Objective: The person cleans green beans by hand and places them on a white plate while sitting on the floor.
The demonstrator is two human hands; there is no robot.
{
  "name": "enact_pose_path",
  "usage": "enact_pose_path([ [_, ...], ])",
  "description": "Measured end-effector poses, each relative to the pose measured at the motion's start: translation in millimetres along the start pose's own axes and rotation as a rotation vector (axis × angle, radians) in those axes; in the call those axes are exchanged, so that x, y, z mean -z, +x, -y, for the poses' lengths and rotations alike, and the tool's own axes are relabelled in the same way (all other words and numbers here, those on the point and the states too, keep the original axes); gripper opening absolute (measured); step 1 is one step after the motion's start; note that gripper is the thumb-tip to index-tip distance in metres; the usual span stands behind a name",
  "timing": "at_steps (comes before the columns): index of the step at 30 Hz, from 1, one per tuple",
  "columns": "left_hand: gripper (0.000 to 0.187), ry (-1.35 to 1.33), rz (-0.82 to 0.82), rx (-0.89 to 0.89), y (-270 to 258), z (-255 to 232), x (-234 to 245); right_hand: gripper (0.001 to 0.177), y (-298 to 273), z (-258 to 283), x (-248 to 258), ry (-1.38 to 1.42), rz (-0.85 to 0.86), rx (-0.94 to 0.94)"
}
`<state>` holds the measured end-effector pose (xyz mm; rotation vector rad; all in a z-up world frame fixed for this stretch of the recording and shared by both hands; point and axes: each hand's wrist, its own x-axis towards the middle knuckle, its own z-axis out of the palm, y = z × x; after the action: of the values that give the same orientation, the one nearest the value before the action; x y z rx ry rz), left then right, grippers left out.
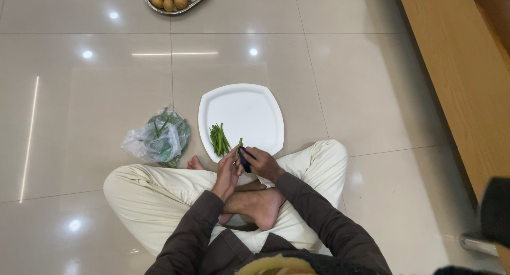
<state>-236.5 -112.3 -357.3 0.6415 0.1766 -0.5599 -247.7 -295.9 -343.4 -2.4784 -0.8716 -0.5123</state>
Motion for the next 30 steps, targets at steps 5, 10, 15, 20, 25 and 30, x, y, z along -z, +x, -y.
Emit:
enact_pose_path([
  [5,0.059,0.109,0.076,0.074,-7,-7,-19,0.06,8,-11,11,0.084,-0.118,-0.323],
  [10,0.057,0.17,-0.171,-0.022,2,-13,-5,0.057,8,12,26,0.095,-0.221,-0.416],
  [15,0.054,0.079,0.006,0.07,4,4,3,0.055,22,11,11,0.047,-0.031,-0.032],
  [20,0.066,0.147,0.044,0.118,-2,-2,-3,0.055,31,-19,20,-0.038,-0.007,-0.273],
  [25,0.064,0.138,-0.124,0.064,5,-6,-1,0.061,18,3,25,0.01,-0.093,-0.24],
  [30,0.057,0.066,0.014,0.107,-2,1,-2,0.06,19,-3,9,0.034,-0.029,-0.053],
])
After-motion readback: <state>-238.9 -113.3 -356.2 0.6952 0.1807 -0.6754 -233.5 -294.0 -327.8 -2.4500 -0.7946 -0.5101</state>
